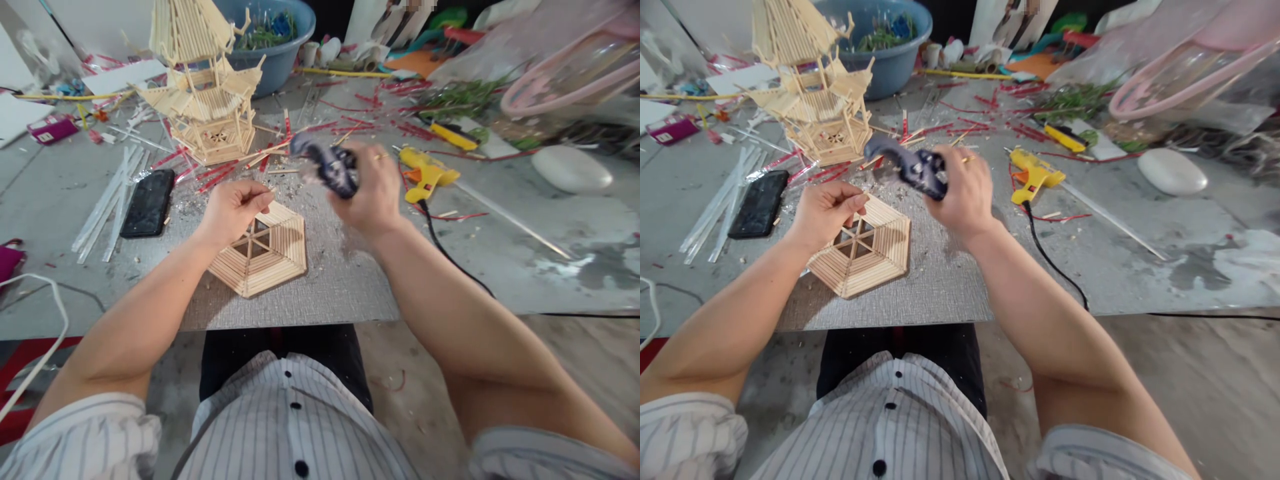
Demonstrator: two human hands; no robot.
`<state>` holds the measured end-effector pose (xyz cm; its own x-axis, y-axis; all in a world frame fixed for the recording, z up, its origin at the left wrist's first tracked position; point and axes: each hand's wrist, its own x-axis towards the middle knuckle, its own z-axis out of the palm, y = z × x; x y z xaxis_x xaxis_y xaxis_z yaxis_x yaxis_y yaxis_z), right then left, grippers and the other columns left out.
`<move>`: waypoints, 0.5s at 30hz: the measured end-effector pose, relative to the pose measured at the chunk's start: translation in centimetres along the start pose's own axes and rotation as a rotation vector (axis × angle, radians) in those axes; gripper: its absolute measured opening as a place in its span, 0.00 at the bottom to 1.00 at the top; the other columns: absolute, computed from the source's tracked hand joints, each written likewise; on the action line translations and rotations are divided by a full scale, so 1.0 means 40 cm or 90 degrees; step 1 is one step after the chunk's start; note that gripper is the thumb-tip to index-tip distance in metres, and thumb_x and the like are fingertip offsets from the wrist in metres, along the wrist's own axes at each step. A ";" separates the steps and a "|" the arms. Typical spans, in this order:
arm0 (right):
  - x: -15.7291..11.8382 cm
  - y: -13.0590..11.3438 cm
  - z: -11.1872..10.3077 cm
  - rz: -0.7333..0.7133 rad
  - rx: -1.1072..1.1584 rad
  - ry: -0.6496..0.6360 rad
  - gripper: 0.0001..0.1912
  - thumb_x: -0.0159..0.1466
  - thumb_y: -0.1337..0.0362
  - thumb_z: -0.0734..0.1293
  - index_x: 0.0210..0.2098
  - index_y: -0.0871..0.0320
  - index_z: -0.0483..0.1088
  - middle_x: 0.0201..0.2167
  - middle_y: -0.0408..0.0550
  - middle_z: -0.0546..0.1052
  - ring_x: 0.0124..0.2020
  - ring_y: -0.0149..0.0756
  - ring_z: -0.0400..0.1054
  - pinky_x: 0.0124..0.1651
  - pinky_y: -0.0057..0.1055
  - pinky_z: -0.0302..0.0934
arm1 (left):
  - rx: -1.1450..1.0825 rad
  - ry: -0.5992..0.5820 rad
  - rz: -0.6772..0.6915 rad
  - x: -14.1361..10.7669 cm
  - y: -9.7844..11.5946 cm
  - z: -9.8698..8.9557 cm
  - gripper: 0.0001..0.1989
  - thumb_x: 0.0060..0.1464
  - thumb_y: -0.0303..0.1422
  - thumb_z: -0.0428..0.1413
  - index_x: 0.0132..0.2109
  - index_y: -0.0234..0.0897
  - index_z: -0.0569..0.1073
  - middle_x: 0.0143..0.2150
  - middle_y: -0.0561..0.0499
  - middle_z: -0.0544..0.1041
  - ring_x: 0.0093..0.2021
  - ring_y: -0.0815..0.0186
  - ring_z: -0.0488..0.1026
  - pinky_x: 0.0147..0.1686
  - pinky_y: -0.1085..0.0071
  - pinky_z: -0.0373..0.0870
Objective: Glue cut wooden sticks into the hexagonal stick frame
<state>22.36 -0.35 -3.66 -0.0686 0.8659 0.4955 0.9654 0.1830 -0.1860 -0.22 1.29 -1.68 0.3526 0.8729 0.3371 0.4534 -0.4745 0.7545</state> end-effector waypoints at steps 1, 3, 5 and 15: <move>0.003 0.008 -0.007 0.017 -0.015 0.033 0.27 0.60 0.61 0.59 0.59 0.54 0.57 0.51 0.61 0.68 0.53 0.56 0.58 0.49 0.51 0.51 | 0.003 0.005 0.003 0.001 -0.001 0.000 0.08 0.52 0.35 0.55 0.28 0.37 0.73 0.24 0.54 0.76 0.24 0.73 0.69 0.26 0.75 0.65; 0.010 0.022 -0.017 0.028 -0.042 0.053 0.27 0.60 0.64 0.58 0.60 0.52 0.55 0.52 0.61 0.66 0.54 0.57 0.56 0.52 0.56 0.45 | 0.013 0.012 0.008 0.002 -0.003 -0.001 0.08 0.52 0.35 0.55 0.28 0.37 0.73 0.25 0.53 0.76 0.26 0.72 0.71 0.27 0.76 0.66; 0.015 0.035 -0.017 0.038 -0.064 0.062 0.28 0.59 0.66 0.59 0.60 0.52 0.56 0.53 0.60 0.66 0.54 0.56 0.56 0.53 0.58 0.41 | 0.017 0.021 0.004 0.003 -0.007 -0.002 0.08 0.53 0.35 0.55 0.29 0.37 0.74 0.25 0.52 0.77 0.26 0.72 0.71 0.27 0.76 0.66; 0.026 0.063 0.014 0.113 -0.047 0.104 0.26 0.59 0.68 0.59 0.57 0.54 0.59 0.51 0.63 0.66 0.52 0.57 0.55 0.49 0.62 0.42 | 0.018 0.033 0.024 0.007 -0.010 -0.004 0.07 0.53 0.34 0.55 0.28 0.37 0.73 0.24 0.52 0.76 0.25 0.73 0.70 0.26 0.76 0.67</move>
<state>24.57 1.29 -4.10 0.1390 0.7936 0.5923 0.9749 -0.0046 -0.2226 -0.43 1.76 -1.80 0.3271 0.8584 0.3951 0.4632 -0.5101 0.7248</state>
